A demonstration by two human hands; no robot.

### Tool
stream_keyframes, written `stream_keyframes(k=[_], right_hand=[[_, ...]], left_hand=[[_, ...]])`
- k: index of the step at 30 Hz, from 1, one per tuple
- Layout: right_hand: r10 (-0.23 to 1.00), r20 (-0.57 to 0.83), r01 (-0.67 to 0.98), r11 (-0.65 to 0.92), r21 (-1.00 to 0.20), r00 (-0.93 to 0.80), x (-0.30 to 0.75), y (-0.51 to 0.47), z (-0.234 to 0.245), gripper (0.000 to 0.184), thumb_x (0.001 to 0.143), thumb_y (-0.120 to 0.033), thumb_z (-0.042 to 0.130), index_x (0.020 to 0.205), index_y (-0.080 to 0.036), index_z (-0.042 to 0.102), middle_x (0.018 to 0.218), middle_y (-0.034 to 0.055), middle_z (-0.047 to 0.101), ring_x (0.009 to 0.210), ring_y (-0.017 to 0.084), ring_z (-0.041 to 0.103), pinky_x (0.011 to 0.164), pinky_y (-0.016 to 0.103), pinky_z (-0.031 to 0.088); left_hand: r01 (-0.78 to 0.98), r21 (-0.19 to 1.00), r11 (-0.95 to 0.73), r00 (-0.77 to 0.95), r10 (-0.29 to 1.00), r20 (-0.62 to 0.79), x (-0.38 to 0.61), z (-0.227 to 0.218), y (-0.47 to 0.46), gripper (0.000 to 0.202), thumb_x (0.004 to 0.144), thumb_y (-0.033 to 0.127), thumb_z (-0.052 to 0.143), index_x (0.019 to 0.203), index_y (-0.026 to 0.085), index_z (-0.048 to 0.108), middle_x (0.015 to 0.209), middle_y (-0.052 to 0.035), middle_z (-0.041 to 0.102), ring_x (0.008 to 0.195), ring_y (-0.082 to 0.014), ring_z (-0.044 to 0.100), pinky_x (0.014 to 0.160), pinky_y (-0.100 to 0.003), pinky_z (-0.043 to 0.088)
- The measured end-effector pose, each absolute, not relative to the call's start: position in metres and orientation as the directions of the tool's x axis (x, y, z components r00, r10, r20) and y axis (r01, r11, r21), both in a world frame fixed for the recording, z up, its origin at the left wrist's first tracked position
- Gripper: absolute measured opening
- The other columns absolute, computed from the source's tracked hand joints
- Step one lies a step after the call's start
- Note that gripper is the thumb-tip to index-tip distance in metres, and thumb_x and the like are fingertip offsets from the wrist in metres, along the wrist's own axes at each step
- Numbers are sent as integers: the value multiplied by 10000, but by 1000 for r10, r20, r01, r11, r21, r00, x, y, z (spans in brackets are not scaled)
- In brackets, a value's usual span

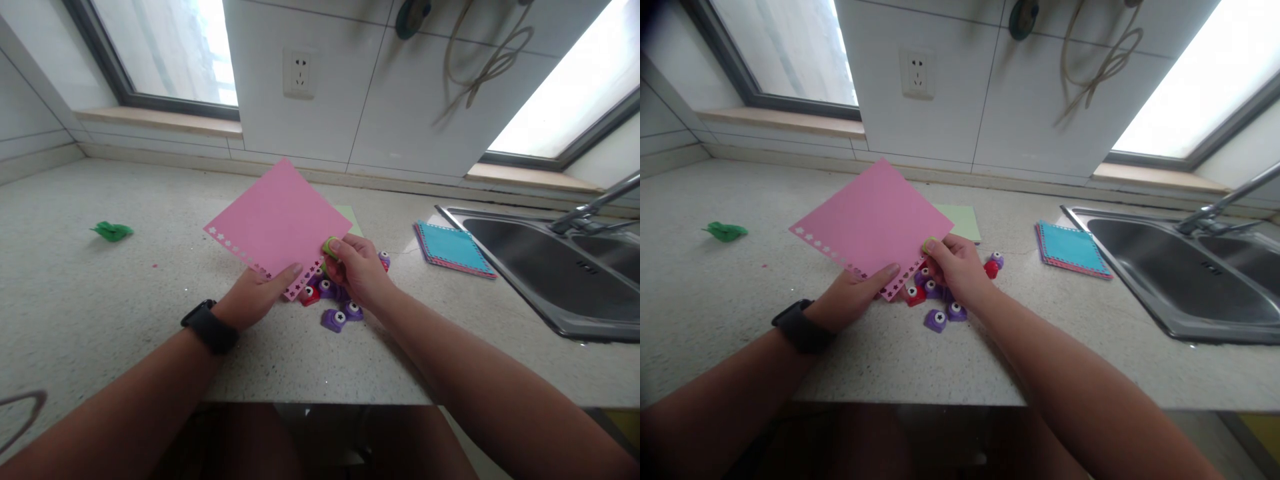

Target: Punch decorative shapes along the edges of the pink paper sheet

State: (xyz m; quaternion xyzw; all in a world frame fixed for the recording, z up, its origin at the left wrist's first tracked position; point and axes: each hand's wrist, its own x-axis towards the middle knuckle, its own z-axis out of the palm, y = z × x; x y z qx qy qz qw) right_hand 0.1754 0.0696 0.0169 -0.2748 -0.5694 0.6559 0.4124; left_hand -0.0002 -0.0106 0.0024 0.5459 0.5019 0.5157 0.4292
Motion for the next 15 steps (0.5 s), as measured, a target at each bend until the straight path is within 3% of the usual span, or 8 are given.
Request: stream_keyframes(k=[5,15], right_hand=[[843,54,-223,-79,-972,-535,176,70,22,256,813,-417,672,739,-197,564,550,-31,549,385,77,435,322,189,232],[822,88,-197,-30,-980,-563,189,74,33,226,859,-415,603,797,-199,580,627,6,630,458,124,555,352,209,402]], left_hand=[[138,983,-118,-14,992,122,-1,6,-11,417,947,429,538,685,169,732,645,-31,706,573,-138,610,594,-247,493],[144,985,-97,-7,995,99,-9,-4,-4,443,965,474,513,833,139,771,628,-37,683,517,-111,486,511,-233,385]])
